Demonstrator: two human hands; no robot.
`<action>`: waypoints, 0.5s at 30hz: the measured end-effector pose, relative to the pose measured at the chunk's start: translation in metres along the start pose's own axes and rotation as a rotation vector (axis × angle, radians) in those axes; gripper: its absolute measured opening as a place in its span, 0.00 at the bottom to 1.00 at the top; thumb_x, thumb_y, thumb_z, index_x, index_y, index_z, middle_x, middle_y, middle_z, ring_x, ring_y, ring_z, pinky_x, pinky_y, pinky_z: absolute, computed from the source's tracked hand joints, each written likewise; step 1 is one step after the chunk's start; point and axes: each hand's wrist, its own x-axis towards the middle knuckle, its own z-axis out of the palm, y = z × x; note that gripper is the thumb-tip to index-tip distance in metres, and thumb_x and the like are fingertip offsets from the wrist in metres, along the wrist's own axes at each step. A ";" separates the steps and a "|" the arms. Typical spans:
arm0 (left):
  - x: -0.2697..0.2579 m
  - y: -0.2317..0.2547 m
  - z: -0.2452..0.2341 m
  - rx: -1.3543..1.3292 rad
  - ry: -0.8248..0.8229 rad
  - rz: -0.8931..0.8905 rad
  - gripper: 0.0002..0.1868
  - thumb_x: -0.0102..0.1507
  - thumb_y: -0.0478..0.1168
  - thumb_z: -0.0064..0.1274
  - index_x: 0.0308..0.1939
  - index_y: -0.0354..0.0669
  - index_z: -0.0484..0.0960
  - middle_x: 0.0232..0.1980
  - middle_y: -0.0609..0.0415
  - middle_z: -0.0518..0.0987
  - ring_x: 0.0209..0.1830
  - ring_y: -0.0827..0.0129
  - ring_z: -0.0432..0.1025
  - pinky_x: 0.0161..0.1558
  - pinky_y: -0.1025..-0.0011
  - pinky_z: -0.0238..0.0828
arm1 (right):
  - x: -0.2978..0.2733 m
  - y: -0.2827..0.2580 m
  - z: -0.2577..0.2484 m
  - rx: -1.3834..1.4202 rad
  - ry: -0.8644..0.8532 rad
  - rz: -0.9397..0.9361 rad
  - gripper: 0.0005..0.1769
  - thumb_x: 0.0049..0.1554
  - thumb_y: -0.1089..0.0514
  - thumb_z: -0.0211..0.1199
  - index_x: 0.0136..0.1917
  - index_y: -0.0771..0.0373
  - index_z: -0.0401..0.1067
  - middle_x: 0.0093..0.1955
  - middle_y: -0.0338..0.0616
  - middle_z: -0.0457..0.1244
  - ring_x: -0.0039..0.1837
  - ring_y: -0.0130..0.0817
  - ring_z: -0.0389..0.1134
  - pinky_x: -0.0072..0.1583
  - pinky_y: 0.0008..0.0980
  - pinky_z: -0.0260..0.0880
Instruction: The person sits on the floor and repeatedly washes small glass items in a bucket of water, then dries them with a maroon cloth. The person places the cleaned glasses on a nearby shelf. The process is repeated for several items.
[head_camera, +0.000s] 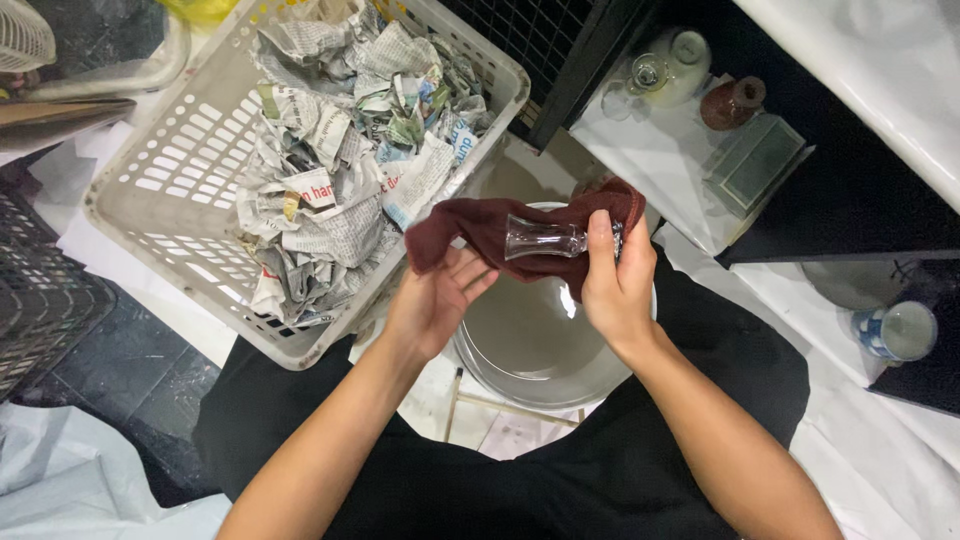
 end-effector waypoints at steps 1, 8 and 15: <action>0.001 -0.002 -0.002 0.006 0.020 -0.006 0.19 0.74 0.50 0.42 0.59 0.39 0.71 0.55 0.47 0.80 0.56 0.59 0.76 0.59 0.57 0.73 | 0.000 0.001 0.001 0.005 0.002 0.003 0.16 0.73 0.53 0.48 0.63 0.68 0.66 0.54 0.41 0.67 0.54 0.25 0.66 0.60 0.29 0.68; -0.001 -0.002 0.007 0.350 -0.143 0.288 0.22 0.74 0.43 0.50 0.69 0.39 0.70 0.57 0.52 0.76 0.56 0.67 0.70 0.62 0.63 0.68 | 0.005 0.005 0.000 0.050 0.049 0.049 0.15 0.73 0.52 0.49 0.62 0.66 0.67 0.52 0.40 0.67 0.53 0.24 0.66 0.58 0.27 0.69; -0.002 -0.010 -0.009 0.868 -0.354 0.281 0.19 0.67 0.37 0.51 0.61 0.32 0.74 0.58 0.52 0.77 0.58 0.70 0.70 0.63 0.71 0.66 | 0.001 0.006 -0.005 -0.068 -0.010 0.053 0.18 0.72 0.52 0.50 0.65 0.67 0.67 0.52 0.43 0.69 0.53 0.27 0.69 0.57 0.30 0.70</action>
